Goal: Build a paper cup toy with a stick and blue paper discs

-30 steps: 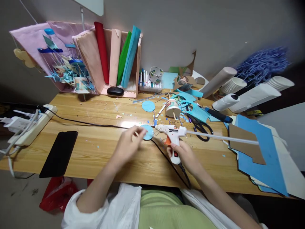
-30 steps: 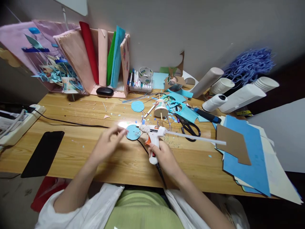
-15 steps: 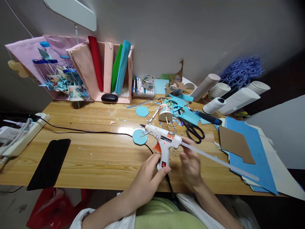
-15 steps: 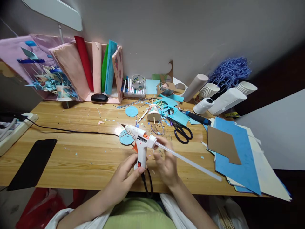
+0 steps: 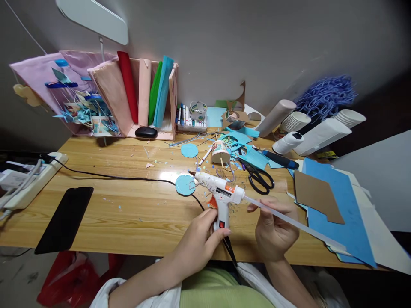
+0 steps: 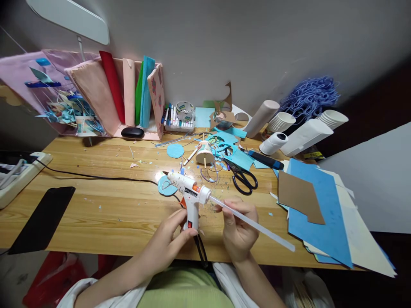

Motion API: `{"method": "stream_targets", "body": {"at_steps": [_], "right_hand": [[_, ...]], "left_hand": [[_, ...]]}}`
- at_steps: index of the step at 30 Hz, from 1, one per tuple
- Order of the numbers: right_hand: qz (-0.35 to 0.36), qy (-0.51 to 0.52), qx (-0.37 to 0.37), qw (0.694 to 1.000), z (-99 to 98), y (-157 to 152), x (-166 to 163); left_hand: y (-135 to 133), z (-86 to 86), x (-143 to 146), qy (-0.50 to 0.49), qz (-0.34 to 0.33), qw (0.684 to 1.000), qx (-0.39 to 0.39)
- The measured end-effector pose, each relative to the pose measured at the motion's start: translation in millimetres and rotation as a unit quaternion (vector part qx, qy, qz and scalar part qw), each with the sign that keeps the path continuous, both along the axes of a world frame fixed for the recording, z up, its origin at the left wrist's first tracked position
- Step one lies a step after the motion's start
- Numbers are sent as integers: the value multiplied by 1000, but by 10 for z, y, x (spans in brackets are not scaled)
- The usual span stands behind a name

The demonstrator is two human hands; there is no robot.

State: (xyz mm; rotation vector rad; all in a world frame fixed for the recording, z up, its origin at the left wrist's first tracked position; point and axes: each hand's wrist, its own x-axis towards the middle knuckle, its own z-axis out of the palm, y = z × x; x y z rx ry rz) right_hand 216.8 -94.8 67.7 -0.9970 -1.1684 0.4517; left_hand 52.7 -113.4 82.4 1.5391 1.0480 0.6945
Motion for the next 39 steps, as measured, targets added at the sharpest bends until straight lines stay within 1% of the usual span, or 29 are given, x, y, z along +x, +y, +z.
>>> {"method": "stream_targets", "body": {"at_steps": [2,4,5,6,8,9,10,11,14,17,18,19,20,22,23,25,27,29,32,35,39], "right_hand": [[36,7,-68,997,5,-9,-2],[111,6,-158,981,3,-15,-14],[169,2,-208,963,0,-18,-26],[232,-4,-257,938,-2,-22,-40],[340,-14,-337,878,-1,-30,-80],[371,-17,-363,855,0,-33,-104],[384,-19,-379,842,1,-35,-127],[383,-19,-391,837,1,-35,-149],[342,-22,-415,843,-28,-6,-190],[304,-53,-431,848,-91,74,-192],[296,-71,-433,849,-112,111,-190],[289,-89,-433,849,-130,151,-192],[281,-106,-434,849,-142,192,-197],[270,-133,-438,847,-152,273,-228],[273,-143,-440,844,-151,311,-254],[292,-155,-442,834,-143,382,-324],[313,-171,-438,825,-134,445,-404],[319,-194,-437,819,-128,503,-480],[312,-220,-442,812,-128,579,-559],[312,-230,-444,808,-132,637,-596],[309,-239,-446,805,-127,674,-612]], "left_hand": [[7,-5,9,0,6,1000,0],[17,-14,21,0,13,1000,4],[22,-24,29,0,15,1000,6],[27,-38,38,0,14,1000,8],[31,-79,60,-4,7,1000,11],[30,-103,70,-6,1,1000,14],[28,-125,76,-6,-3,1000,18],[26,-142,76,-3,-8,1000,25],[39,-136,1,37,-40,997,54],[132,-64,-241,93,-92,989,61],[192,-44,-357,112,-92,988,52],[270,-34,-484,130,-73,988,38],[365,-38,-615,148,-38,988,30],[595,-95,-862,197,54,978,43],[720,-147,-964,215,93,971,56],[955,-284,-1103,213,183,954,102],[1125,-440,-1154,215,224,944,115],[1206,-582,-1143,215,241,939,122],[1200,-724,-1096,210,247,937,131],[1157,-787,-1078,207,247,937,136],[1147,-825,-1076,205,251,937,130]]}}
